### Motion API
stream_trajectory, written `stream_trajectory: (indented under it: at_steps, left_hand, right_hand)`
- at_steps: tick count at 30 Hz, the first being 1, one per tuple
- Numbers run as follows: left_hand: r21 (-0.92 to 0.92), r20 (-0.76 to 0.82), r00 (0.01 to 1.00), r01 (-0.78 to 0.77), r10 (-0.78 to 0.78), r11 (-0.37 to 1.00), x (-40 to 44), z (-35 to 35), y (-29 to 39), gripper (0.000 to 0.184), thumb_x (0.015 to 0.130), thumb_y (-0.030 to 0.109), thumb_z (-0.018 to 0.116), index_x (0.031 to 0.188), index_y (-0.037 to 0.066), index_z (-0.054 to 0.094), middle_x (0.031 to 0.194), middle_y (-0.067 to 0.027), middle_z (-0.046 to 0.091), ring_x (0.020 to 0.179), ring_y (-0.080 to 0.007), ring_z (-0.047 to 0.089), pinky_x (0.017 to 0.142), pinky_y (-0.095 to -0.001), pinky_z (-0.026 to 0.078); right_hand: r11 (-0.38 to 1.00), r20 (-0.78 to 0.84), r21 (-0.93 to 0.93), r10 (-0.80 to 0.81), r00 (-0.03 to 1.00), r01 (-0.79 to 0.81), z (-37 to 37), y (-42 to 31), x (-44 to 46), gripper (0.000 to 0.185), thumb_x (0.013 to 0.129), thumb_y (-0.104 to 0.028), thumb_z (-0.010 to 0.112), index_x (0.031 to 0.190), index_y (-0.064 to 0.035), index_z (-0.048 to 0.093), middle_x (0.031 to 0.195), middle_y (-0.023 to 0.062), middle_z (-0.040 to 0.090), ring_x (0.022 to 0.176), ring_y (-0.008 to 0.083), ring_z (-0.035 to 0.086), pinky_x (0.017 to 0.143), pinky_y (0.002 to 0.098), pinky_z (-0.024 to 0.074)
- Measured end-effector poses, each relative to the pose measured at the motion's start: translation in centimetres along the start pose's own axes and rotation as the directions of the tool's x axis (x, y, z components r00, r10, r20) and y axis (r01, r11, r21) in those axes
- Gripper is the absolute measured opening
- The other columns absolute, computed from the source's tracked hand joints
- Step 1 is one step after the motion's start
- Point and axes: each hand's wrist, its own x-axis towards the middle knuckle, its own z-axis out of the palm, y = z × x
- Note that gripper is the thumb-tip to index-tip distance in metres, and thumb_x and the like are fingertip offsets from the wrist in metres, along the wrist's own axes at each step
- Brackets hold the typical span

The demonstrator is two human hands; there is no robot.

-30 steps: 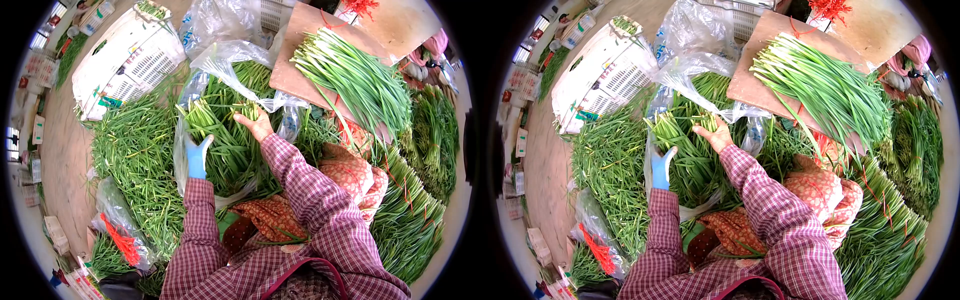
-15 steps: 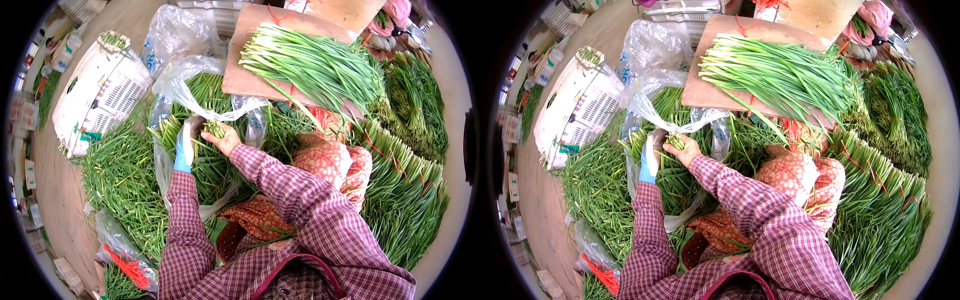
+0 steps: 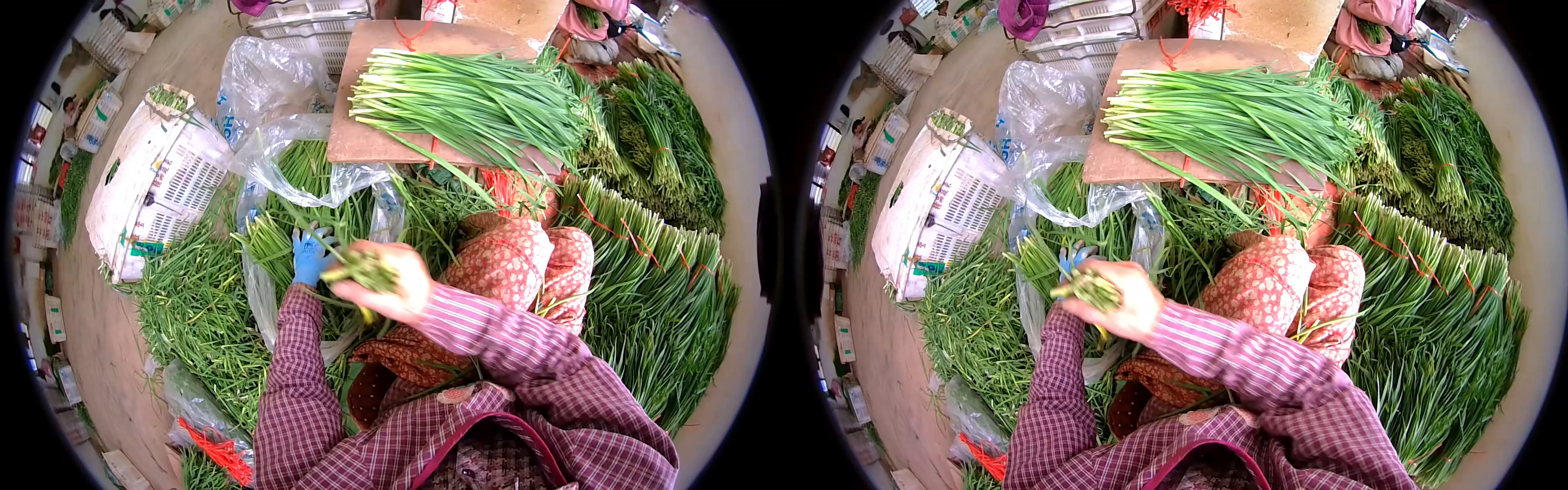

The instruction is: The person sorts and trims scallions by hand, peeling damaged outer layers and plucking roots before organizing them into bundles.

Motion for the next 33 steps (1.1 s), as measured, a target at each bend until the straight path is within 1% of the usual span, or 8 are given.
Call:
stream_trajectory:
  at_steps: [6, 9, 12, 15, 23, 29, 31, 33]
  left_hand:
    - [0.163, -0.107, 0.992, -0.054, 0.072, 0.985, -0.3, -10.3, 10.1, 0.020, 0.079, 0.026, 0.067, 0.098, 0.018, 0.070, 0.117, -0.0036, 0.057, 0.122, -0.0317, 0.042, 0.108, -0.0466, 0.023]
    - [0.086, -0.256, 0.966, 0.047, -0.023, 0.995, -1.4, -13.4, 14.8, 0.018, 0.080, 0.024, 0.066, 0.095, 0.016, 0.070, 0.113, -0.0046, 0.060, 0.115, -0.0297, 0.048, 0.101, -0.0436, 0.035]
    - [-0.244, -0.260, 0.939, 0.161, -0.225, 0.956, -1.4, -15.3, 21.1, 0.020, 0.081, 0.020, 0.065, 0.098, 0.011, 0.070, 0.095, -0.0084, 0.067, 0.089, -0.0234, 0.062, 0.086, -0.0372, 0.047]
    - [-0.622, -0.162, 0.948, 0.119, -0.275, 0.774, 1.8, -12.7, 24.7, 0.036, 0.081, 0.032, 0.069, 0.100, 0.001, 0.067, 0.095, -0.0126, 0.067, 0.083, -0.0244, 0.064, 0.078, -0.0355, 0.049]
    - [-0.715, -0.136, 0.893, 0.211, -0.429, 0.666, 10.7, -3.6, 22.2, 0.035, 0.080, 0.026, 0.070, 0.101, -0.002, 0.066, 0.091, -0.0140, 0.069, 0.075, -0.0208, 0.063, 0.070, -0.0331, 0.048]
    - [-0.539, 0.204, 0.979, 0.128, -0.019, 0.832, 6.1, -14.0, 28.5, 0.037, 0.083, 0.022, 0.070, 0.108, -0.004, 0.063, 0.099, -0.0113, 0.067, 0.086, -0.0145, 0.061, 0.079, -0.0287, 0.048]
    - [-0.241, 0.012, 0.988, -0.149, 0.156, 0.959, 5.6, -18.1, 28.6, 0.045, 0.084, 0.023, 0.069, 0.120, -0.001, 0.058, 0.111, -0.0136, 0.065, 0.094, -0.0177, 0.063, 0.083, -0.0289, 0.050]
    - [-0.667, 0.141, 0.986, 0.165, -0.095, 0.727, 4.8, -22.8, 29.8, 0.062, 0.080, 0.035, 0.070, 0.129, 0.003, 0.051, 0.118, -0.0180, 0.061, 0.110, -0.0256, 0.058, 0.097, -0.0392, 0.044]
  right_hand:
    - [0.872, -0.057, 0.490, 0.043, 0.997, -0.010, -10.1, -6.4, -4.4, 0.010, 0.078, -0.005, 0.071, 0.084, -0.0057, 0.062, 0.082, 0.0068, 0.068, 0.074, 0.0144, 0.065, 0.067, 0.0270, 0.0532]
    - [0.936, -0.421, -0.142, 0.238, 0.876, -0.322, -12.4, -4.7, -5.9, 0.017, 0.079, -0.005, 0.071, 0.093, -0.0023, 0.062, 0.086, 0.0072, 0.069, 0.081, 0.0146, 0.066, 0.074, 0.0278, 0.0530]
    - [0.978, -0.586, 0.145, 0.205, 0.784, -0.148, -11.8, -3.7, -6.8, 0.019, 0.081, -0.003, 0.069, 0.098, 0.0005, 0.061, 0.088, 0.0059, 0.068, 0.080, 0.0139, 0.065, 0.075, 0.0283, 0.0522]
    - [0.963, -0.586, 0.264, 0.198, 0.786, -0.045, -11.4, -4.2, -6.2, 0.022, 0.082, -0.003, 0.069, 0.102, 0.0013, 0.059, 0.090, 0.0061, 0.067, 0.079, 0.0141, 0.064, 0.075, 0.0272, 0.0518]
    - [0.967, -0.577, 0.251, 0.181, 0.796, -0.038, -13.3, -3.6, -7.9, 0.027, 0.081, -0.006, 0.071, 0.104, 0.0013, 0.060, 0.092, 0.0066, 0.066, 0.080, 0.0140, 0.064, 0.075, 0.0280, 0.0517]
    - [0.674, -0.462, 0.695, 0.155, 0.873, 0.248, -16.0, -5.5, -4.4, 0.035, 0.084, -0.019, 0.066, 0.109, 0.0013, 0.055, 0.082, 0.0087, 0.063, 0.070, 0.0196, 0.063, 0.067, 0.0317, 0.0516]
    - [0.922, -0.448, 0.388, 0.180, 0.876, 0.009, -16.4, -6.0, -2.9, 0.035, 0.084, -0.020, 0.067, 0.110, 0.0005, 0.055, 0.083, 0.0079, 0.064, 0.070, 0.0179, 0.063, 0.064, 0.0296, 0.0516]
    - [0.863, -0.419, 0.504, 0.206, 0.884, 0.038, -15.6, -3.7, -2.1, 0.039, 0.083, -0.015, 0.068, 0.118, -0.0028, 0.054, 0.083, 0.0067, 0.064, 0.068, 0.0162, 0.063, 0.063, 0.0287, 0.0519]
